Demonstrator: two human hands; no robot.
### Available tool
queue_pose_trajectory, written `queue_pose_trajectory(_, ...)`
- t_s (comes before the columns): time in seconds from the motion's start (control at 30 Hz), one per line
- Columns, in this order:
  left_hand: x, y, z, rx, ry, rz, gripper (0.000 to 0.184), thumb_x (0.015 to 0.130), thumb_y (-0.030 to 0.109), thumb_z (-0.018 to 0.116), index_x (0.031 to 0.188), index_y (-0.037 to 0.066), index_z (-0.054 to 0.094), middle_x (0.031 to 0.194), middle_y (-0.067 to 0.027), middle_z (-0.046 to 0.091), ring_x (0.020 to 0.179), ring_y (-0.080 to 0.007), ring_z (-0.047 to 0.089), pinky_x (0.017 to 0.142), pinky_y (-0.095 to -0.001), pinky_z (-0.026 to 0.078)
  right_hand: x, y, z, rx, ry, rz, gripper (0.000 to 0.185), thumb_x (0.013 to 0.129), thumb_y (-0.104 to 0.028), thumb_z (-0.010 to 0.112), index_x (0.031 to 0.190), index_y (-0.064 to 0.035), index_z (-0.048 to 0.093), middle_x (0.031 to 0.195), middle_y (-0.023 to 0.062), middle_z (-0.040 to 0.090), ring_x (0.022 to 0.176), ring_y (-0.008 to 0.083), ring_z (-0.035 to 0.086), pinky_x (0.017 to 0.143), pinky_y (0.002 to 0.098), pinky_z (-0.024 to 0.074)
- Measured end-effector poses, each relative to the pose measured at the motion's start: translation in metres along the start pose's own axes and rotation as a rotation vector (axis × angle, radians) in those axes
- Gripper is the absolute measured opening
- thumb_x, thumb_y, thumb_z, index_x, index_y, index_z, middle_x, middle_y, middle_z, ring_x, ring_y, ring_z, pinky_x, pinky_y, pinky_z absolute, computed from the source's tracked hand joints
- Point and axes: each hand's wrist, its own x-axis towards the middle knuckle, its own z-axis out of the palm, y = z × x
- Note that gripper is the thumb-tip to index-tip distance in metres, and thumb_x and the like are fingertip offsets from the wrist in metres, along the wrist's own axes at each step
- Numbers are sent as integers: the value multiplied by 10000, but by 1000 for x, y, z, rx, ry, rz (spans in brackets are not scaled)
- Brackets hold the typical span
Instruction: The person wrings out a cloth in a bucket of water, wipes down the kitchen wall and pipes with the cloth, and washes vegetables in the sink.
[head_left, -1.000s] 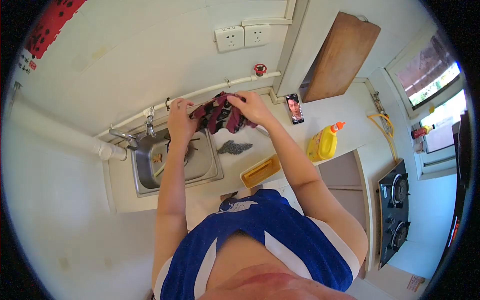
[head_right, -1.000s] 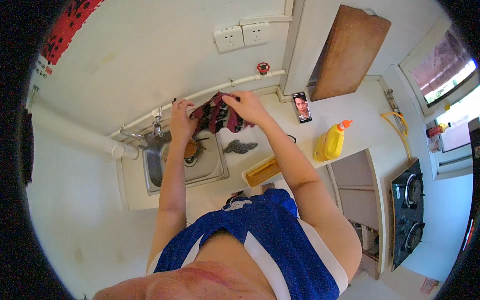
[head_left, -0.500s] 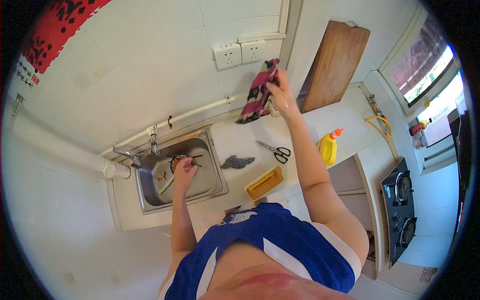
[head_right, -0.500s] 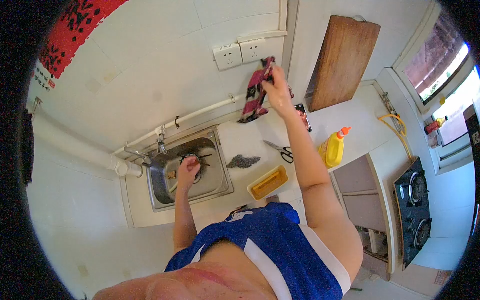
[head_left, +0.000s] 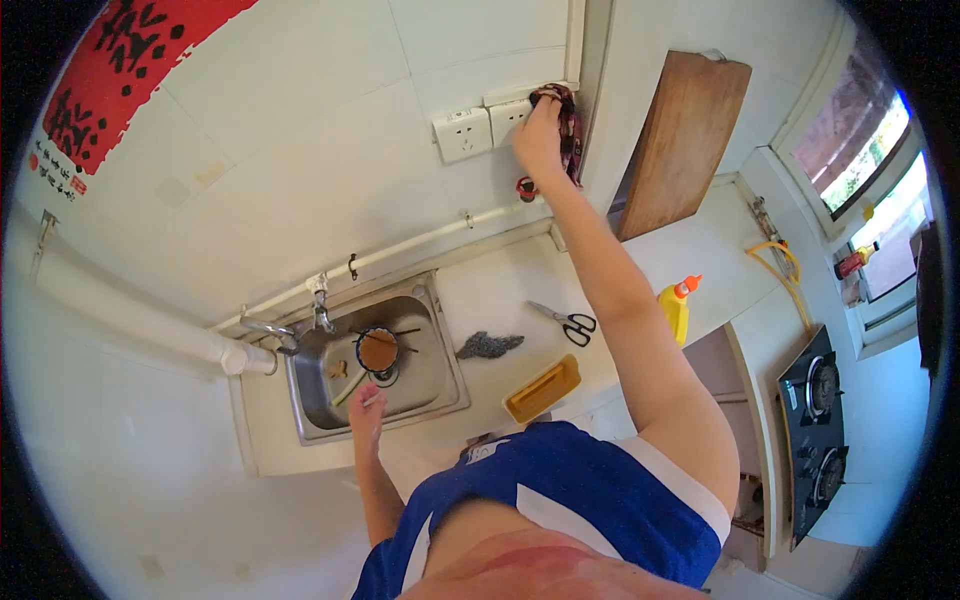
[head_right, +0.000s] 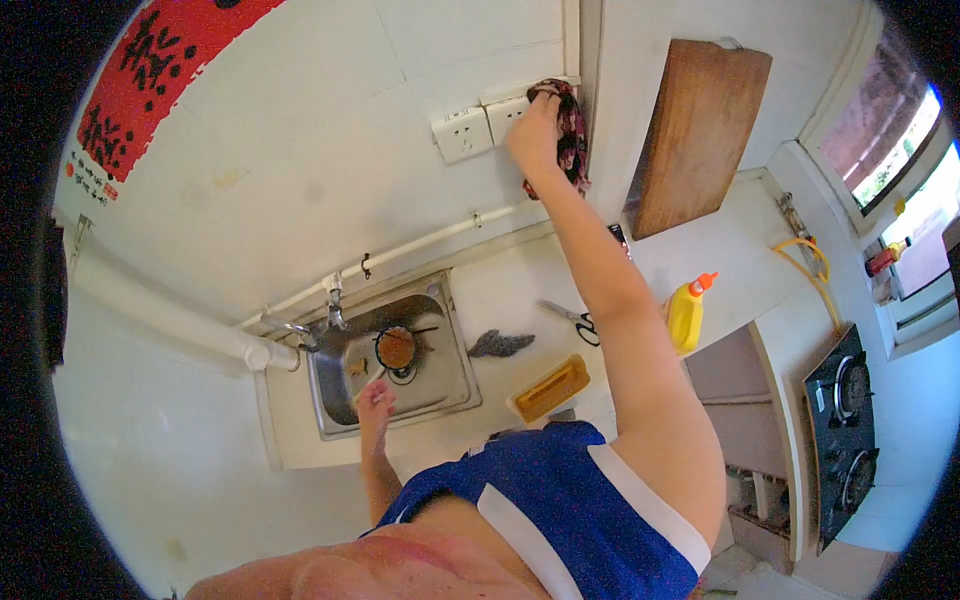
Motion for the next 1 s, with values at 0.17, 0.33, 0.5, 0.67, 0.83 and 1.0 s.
queue_pose_trajectory(0.17,5,-3,-1,-39,6,16,322,798,112,609,1103,50,525,999,-26,545,774,-101,540,605,-221,434,-11,-7,10,-53,115,-108,409,740,9,442,1131,109,373,1063,268,452,1074,408,410,933,437,348)
queue_pose_trajectory(0.33,16,-9,-3,-17,-12,47,319,800,110,608,1102,53,526,996,-22,544,770,-93,537,592,-222,436,-33,-43,16,-312,17,-399,353,754,-52,439,1093,45,445,1024,191,493,955,315,481,874,382,367)
queue_pose_trajectory(0.5,11,11,-5,-23,-44,2,328,798,104,608,1109,50,520,989,-26,545,768,-89,534,584,-218,441,-13,-14,-13,-372,-239,-244,367,789,-86,429,1136,33,439,1067,200,514,1008,324,493,888,380,387)
queue_pose_trajectory(0.67,2,-13,-10,-80,43,50,300,804,76,565,1097,70,500,942,-9,542,760,-104,549,589,-241,454,-1,30,-21,-228,29,-267,459,777,-22,415,1229,38,365,1193,222,443,1086,359,441,938,407,356)
queue_pose_trajectory(0.83,3,-20,-11,-112,55,6,347,773,63,600,1109,46,516,975,-45,546,767,-102,539,587,-223,454,-3,21,-28,-213,73,-361,449,754,16,447,1201,35,411,1147,211,480,1053,370,458,897,407,388)
queue_pose_trajectory(1.0,1,-12,-7,-120,56,-9,357,777,64,604,1120,55,507,979,-47,538,770,-105,538,588,-225,456,25,5,-55,-240,132,-464,421,751,-16,497,1170,-1,462,1087,170,506,1011,352,474,886,399,395)
